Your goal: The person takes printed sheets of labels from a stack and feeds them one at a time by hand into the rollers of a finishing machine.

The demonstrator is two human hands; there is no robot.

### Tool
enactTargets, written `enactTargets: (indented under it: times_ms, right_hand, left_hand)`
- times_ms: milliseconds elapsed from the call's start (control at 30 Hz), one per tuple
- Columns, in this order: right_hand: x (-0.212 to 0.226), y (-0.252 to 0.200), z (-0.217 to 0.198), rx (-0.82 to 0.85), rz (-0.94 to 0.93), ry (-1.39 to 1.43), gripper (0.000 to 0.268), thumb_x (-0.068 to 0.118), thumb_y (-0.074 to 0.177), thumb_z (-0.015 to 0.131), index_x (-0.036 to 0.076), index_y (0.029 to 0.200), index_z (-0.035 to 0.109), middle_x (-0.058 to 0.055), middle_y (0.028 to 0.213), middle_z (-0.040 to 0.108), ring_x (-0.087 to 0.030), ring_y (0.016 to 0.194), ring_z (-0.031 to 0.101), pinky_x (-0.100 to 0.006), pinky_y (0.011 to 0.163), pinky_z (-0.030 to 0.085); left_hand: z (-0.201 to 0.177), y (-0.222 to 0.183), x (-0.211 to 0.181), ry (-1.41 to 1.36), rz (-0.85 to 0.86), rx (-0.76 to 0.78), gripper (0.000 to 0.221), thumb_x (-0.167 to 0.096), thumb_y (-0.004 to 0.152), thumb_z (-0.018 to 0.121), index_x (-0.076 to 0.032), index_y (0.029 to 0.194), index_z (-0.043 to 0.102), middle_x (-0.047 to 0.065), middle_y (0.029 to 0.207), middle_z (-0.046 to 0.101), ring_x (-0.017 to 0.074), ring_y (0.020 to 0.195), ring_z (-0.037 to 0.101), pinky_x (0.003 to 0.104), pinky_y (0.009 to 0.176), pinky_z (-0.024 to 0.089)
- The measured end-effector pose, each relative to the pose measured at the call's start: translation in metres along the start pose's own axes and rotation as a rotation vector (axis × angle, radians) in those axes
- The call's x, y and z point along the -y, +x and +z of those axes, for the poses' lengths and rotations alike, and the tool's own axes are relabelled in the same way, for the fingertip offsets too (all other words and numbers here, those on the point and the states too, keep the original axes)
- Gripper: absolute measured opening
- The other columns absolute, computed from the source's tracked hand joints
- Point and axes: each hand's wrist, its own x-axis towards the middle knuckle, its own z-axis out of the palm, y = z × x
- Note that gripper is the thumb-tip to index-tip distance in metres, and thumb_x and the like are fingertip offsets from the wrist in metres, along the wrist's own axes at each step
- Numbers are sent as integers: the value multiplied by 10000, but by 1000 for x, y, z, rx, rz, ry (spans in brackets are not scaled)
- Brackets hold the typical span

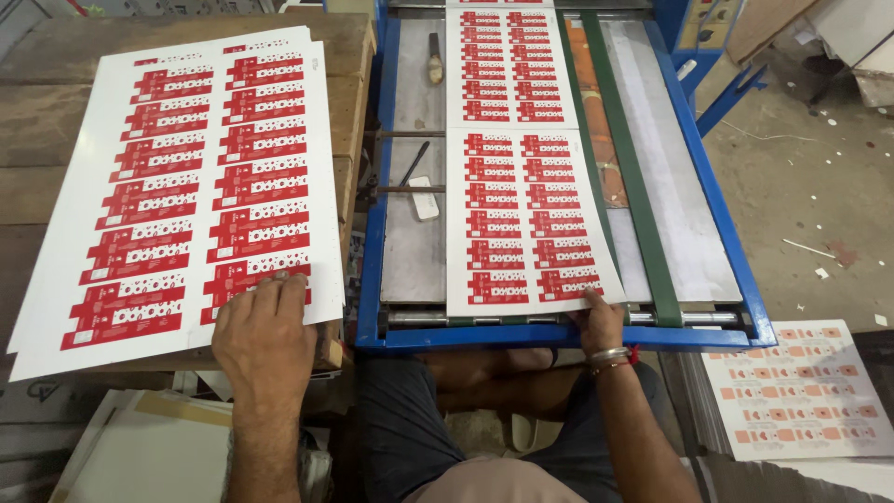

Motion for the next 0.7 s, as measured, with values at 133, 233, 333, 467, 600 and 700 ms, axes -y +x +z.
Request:
enactTargets:
  times_ms: [133,233,333,467,600,700]
  right_hand:
    - [4,5,4,71,57,-44,280,172,1013,587,-31,1206,593,-176,1089,702,-300,944,728,-428,787,654]
    - [4,2,-4,89,61,-71,342,196,1031,567,-49,1269,553,-233,1165,677,-344,987,724,-443,824,636]
    - [5,-17,-6,88,79,-92,378,199,1034,557,-49,1316,513,-258,1200,671,-365,1021,713,-452,845,630]
    - [16,-60,12,208,156,-85,422,208,1020,556,-27,1365,495,-235,1210,671,-351,1039,712,-433,849,624]
    - [54,-114,60,532,119,-78,473,202,1019,584,-62,1404,510,-248,1231,666,-327,1071,705,-441,888,608]
    - [78,-161,104,875,113,-80,501,258,1011,572,-26,1416,497,-203,1294,676,-295,1115,697,-430,925,605]
  left_hand:
    - [1,0,4,-7,8,4,314,-8,759,780,-97,1058,735,31,968,690,232,906,642,386,837,540]
    - [1,1,2,4,31,-15,300,-6,789,783,-91,1071,727,41,975,683,231,926,635,389,862,539]
    - [-8,7,3,-5,47,44,333,-1,770,772,-76,1093,732,46,1000,700,241,954,644,396,885,541]
    - [-26,21,29,-290,59,238,494,-62,690,757,-50,1184,729,106,1106,732,283,991,655,433,894,530]
    - [-33,30,43,-501,-103,182,376,-58,853,696,-80,1227,724,119,1169,738,285,1052,662,427,940,527]
    - [-22,30,4,-475,14,12,291,-66,922,653,-46,1210,692,146,1191,712,339,1139,640,482,1026,485]
